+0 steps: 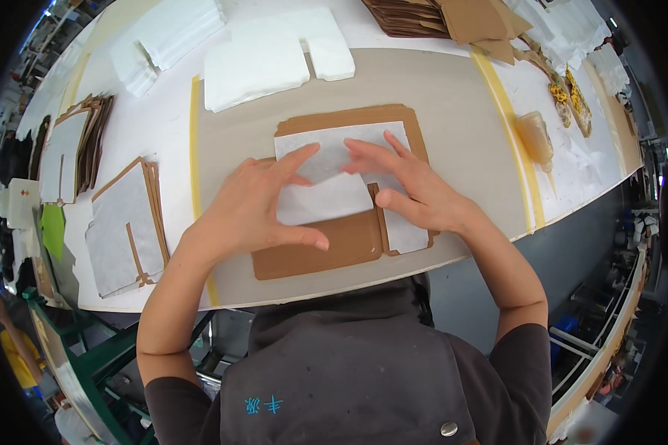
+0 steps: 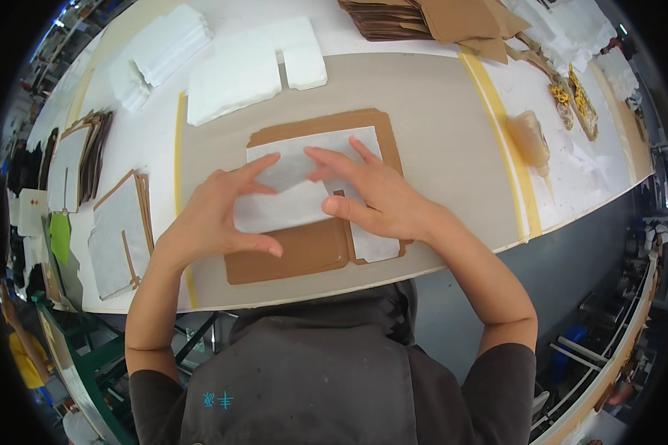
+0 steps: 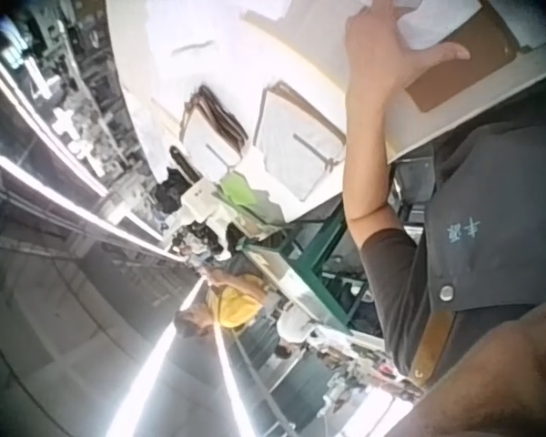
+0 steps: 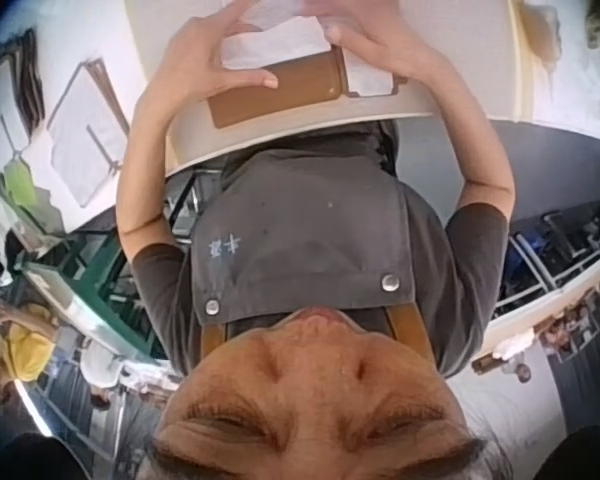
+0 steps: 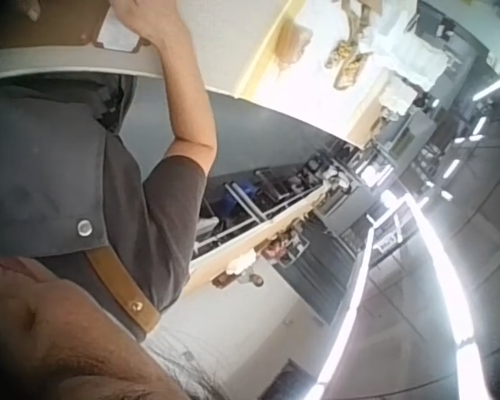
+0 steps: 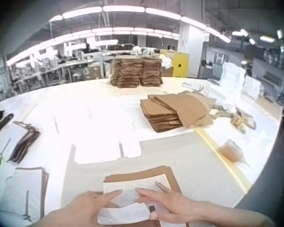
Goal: Apply adhesive from a nozzle bottle onto a custom-cut piece of brown leather backing and press structural white linings onto the surface.
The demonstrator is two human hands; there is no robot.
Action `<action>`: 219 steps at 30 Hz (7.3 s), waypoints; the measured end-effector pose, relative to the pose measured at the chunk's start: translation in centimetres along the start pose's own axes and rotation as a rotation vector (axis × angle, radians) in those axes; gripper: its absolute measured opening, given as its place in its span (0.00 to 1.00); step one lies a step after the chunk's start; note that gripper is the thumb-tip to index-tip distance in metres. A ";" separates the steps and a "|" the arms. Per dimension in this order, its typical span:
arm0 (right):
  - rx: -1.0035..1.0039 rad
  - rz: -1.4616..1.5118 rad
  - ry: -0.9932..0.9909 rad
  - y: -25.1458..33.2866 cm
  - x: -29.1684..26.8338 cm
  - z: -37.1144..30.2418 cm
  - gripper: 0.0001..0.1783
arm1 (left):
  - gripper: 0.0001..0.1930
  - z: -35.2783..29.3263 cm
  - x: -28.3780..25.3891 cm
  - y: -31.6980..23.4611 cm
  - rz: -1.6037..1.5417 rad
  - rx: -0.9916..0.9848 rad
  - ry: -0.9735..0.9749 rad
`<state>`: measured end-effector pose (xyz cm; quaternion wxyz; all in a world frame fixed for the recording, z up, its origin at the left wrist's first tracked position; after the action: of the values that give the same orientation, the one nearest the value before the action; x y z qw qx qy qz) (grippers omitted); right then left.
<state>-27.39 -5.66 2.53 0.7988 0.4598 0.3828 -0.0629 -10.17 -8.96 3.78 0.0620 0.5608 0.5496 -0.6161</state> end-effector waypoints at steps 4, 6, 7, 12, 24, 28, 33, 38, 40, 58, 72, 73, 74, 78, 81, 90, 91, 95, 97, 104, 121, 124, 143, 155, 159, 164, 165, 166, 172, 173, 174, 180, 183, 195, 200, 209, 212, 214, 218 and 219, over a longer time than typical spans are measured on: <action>0.022 1.337 0.222 1.0 0.7 -1.7 0.42 | 0.43 -3.4 0.1 -0.3 -0.351 0.155 0.582; 0.072 0.857 0.104 0.2 -0.7 -1.2 0.43 | 0.38 -3.2 -0.3 0.7 -0.503 0.115 0.744; 0.112 0.377 -0.013 -0.6 -2.2 -1.0 0.45 | 0.34 -3.5 -0.1 0.5 -0.652 0.070 0.908; -0.137 -0.445 0.259 0.6 1.4 -0.3 0.40 | 0.33 1.0 1.7 0.4 -0.203 0.261 -0.107; -0.072 -0.343 0.276 -0.9 4.8 3.1 0.45 | 0.49 -3.2 4.3 2.3 0.268 0.093 -0.269; 0.202 -0.658 0.203 -4.5 0.4 0.4 0.41 | 0.50 -7.2 4.7 3.2 0.245 -0.059 -0.226; 0.271 -0.738 -0.022 -4.6 -3.2 0.1 0.28 | 0.49 -11.4 5.8 2.8 0.259 -0.160 -0.139; 0.143 -0.443 -0.025 -3.2 -0.3 7.4 0.10 | 0.43 -10.2 2.3 2.6 0.264 -0.153 -0.355; 0.260 -0.428 0.134 -5.3 1.0 8.8 0.05 | 0.42 -8.3 1.3 3.8 0.166 -0.137 -0.419; 0.383 0.438 0.145 1.4 4.4 17.1 0.17 | 0.10 -20.1 -8.1 15.6 -1.060 -0.442 -0.839; 0.216 -0.169 -0.239 -2.7 -1.4 12.0 0.27 | 0.23 -26.1 -13.4 21.4 0.216 -0.624 -1.248; 0.270 -0.363 -0.361 -5.4 -6.4 6.7 0.31 | 0.22 -23.9 -12.4 19.1 0.195 -0.560 -1.206; 0.292 -0.620 -0.418 -6.5 -11.1 1.5 0.33 | 0.22 -21.6 -11.1 16.9 0.171 -0.461 -1.112; 0.818 -1.041 -0.440 -12.4 -23.5 -22.4 0.35 | 0.25 -13.9 -4.3 8.6 0.013 -0.110 -0.669; 0.823 -0.426 -0.492 -14.9 -24.1 -23.9 0.29 | 0.28 -11.1 0.0 4.0 0.009 0.031 -0.463; 1.047 0.147 -0.639 -14.7 -20.7 -19.5 0.38 | 0.34 -9.2 5.6 2.6 0.138 0.083 -0.242; 0.886 0.304 -0.873 -14.0 -20.4 -20.1 0.36 | 0.34 -9.2 5.7 2.5 0.137 0.074 -0.236; 0.323 0.838 -1.115 -7.1 -13.3 -14.5 0.32 | 0.34 -9.2 5.9 2.6 0.163 0.040 -0.221; 0.282 0.887 -1.156 -5.0 -10.6 -13.9 0.36 | 0.32 -9.2 5.8 2.7 0.170 0.029 -0.232; 0.477 0.527 -1.384 -3.7 -5.7 -14.5 0.32 | 0.32 -9.1 6.3 3.5 0.192 0.068 -0.240; 0.647 0.382 -1.399 -3.6 -5.5 -14.0 0.26 | 0.26 -9.0 5.5 3.4 0.183 0.026 -0.248; 0.654 0.370 -1.400 -3.5 -5.3 -13.8 0.28 | 0.25 -9.1 5.4 3.3 0.213 0.028 -0.254; 0.537 0.595 -1.077 -3.8 0.5 -4.0 0.36 | 0.26 -9.1 5.3 3.5 0.195 0.027 -0.258; 0.474 0.471 -0.763 -3.2 -1.8 -3.1 0.39 | 0.23 -9.5 5.0 3.7 0.082 0.044 -0.259; 0.450 0.478 -0.782 -2.2 -0.3 -3.3 0.41 | 0.21 -9.7 5.0 3.6 0.056 0.065 -0.296; 0.479 0.588 -0.791 -2.2 2.3 -1.5 0.43 | 0.21 -10.5 4.6 4.2 0.041 0.040 -0.391; 0.481 0.595 -0.781 -2.4 2.5 -1.3 0.43 | 0.19 -10.8 4.5 4.5 0.022 0.026 -0.440; 0.454 0.585 -0.770 -2.6 2.5 -0.9 0.43 | 0.18 -11.1 4.3 4.8 0.002 0.011 -0.488; 0.433 0.598 -0.616 -2.7 2.0 0.1 0.44 | 0.19 -12.5 2.5 6.2 -0.223 -0.048 -0.812; 0.448 0.606 -0.572 -2.6 2.1 0.0 0.44 | 0.19 -12.6 2.5 6.2 -0.223 -0.068 -0.801; 0.438 0.627 -0.552 -2.5 2.1 0.0 0.45 | 0.20 -12.6 2.2 6.2 -0.220 -0.080 -0.814; 0.436 0.725 -0.296 -1.2 3.8 -2.2 0.47 | 0.23 -12.7 2.0 6.1 -0.207 -0.095 -0.827; 0.609 0.891 -0.527 -1.4 3.8 -4.6 0.51 | 0.25 -12.4 2.1 5.6 -0.179 -0.027 -0.807; 0.405 0.433 -1.014 -11.6 -14.6 -8.6 0.30 | 0.24 -11.7 4.9 3.9 0.023 -0.081 -0.682; 0.455 0.398 -0.990 -13.0 -14.3 -7.5 0.33 | 0.21 -11.4 5.1 4.0 0.047 -0.116 -0.695; 0.559 0.385 -0.932 -11.1 -12.9 -9.5 0.36 | 0.21 -10.8 5.1 3.7 0.084 -0.131 -0.680; 0.598 0.400 -0.930 -9.2 -11.5 -12.4 0.38 | 0.21 -10.9 5.2 3.7 0.096 -0.127 -0.678; 0.631 0.412 -0.961 -7.5 -10.3 -14.8 0.39 | 0.21 -10.8 5.2 3.5 0.103 -0.116 -0.672; 0.610 0.360 -1.078 -4.1 -8.5 -20.5 0.41 | 0.20 -10.8 5.0 3.4 0.105 -0.106 -0.668; 0.552 0.330 -1.086 -3.0 -8.1 -21.4 0.41 | 0.20 -10.9 4.9 3.4 0.105 -0.105 -0.674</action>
<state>-46.29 7.36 -0.21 0.7304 0.6044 -0.1836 -0.2600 -2.85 0.49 0.54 0.3004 0.3491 0.4995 -0.7337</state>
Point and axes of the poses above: each hand's wrist, its own z-axis towards the middle knuckle, its own x-axis out of the palm, y = z × x, the point moved 8 cm from there along z, towards the middle knuckle, and after that the axes turned 9 degrees about -x, right-handed, at the moved point
